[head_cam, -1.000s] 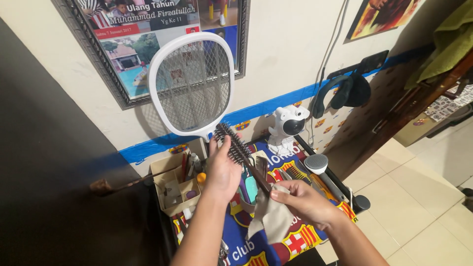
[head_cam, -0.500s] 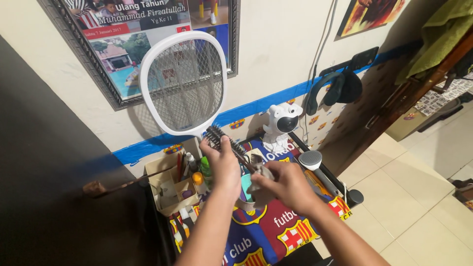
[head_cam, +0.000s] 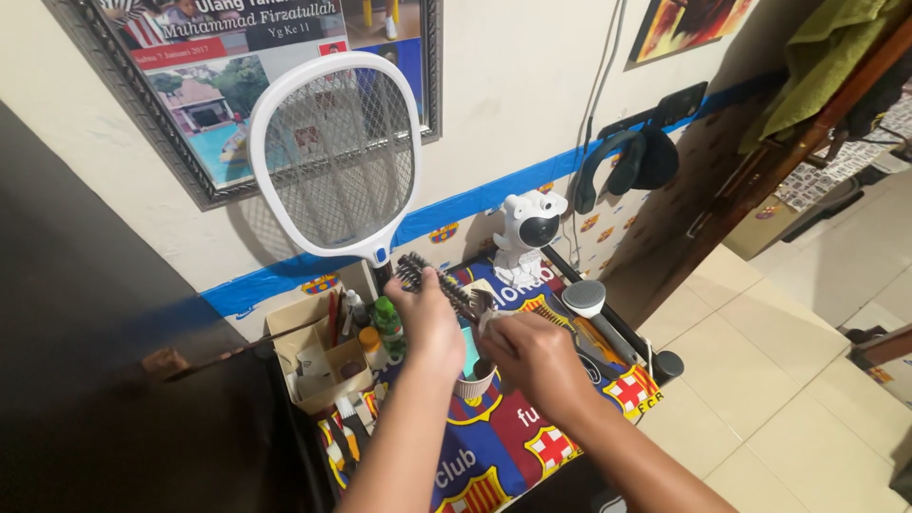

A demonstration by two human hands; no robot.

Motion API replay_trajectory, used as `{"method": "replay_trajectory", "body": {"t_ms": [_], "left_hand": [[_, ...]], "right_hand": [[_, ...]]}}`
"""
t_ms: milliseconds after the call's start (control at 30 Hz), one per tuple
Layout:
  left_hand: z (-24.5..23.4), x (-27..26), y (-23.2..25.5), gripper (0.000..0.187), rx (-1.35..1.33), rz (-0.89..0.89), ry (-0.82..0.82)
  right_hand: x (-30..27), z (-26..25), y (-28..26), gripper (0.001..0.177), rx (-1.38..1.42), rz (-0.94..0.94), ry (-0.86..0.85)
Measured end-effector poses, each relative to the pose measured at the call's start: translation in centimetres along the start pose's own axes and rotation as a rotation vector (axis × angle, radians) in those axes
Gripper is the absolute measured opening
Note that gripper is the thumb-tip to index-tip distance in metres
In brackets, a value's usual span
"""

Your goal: Organizing hair accessories and cleaning a pair of scissors with a cloth.

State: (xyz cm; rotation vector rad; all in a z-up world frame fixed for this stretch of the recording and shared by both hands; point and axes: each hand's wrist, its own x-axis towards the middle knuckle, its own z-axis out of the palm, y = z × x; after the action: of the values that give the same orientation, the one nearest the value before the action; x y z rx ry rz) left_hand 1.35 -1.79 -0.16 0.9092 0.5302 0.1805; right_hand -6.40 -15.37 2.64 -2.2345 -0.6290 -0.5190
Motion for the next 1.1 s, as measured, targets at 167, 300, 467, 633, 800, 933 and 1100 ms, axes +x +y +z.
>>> {"method": "replay_trajectory", "body": {"t_ms": [167, 300, 467, 633, 800, 933, 1100], "left_hand": [[-1.0, 1.0, 2.0, 0.046, -0.076, 0.019, 0.025], [-2.1, 2.7, 1.7, 0.046, -0.081, 0.184, -0.081], [0.5, 1.0, 0.9, 0.058, -0.09, 0.112, -0.14], [2.5, 1.3, -0.4, 0.062, 0.01, 0.184, -0.165], [4.9, 2.0, -1.6, 0.051, 0.106, 0.288, -0.155], [7.6, 1.3, -1.0, 0.048, 0.073, 0.278, -0.206], [10.2, 2.5, -1.7, 0.041, 0.259, 0.303, -0.213]], "right_hand": [[-2.1, -1.3, 4.4, 0.017, 0.274, 0.407, -0.189], [-2.1, -3.1, 6.2, 0.03, 0.959, 0.904, -0.101], [-0.4, -4.7, 6.7, 0.046, 1.277, 0.994, -0.038], [1.5, -6.7, 8.8, 0.039, 1.187, 0.999, -0.03], [3.7, -9.0, 9.6, 0.026, -0.166, 0.12, -0.312], [5.3, -10.3, 12.1, 0.02, -0.161, 0.248, -0.035], [6.7, -10.3, 17.4, 0.016, 0.439, 0.508, -0.189]]}}
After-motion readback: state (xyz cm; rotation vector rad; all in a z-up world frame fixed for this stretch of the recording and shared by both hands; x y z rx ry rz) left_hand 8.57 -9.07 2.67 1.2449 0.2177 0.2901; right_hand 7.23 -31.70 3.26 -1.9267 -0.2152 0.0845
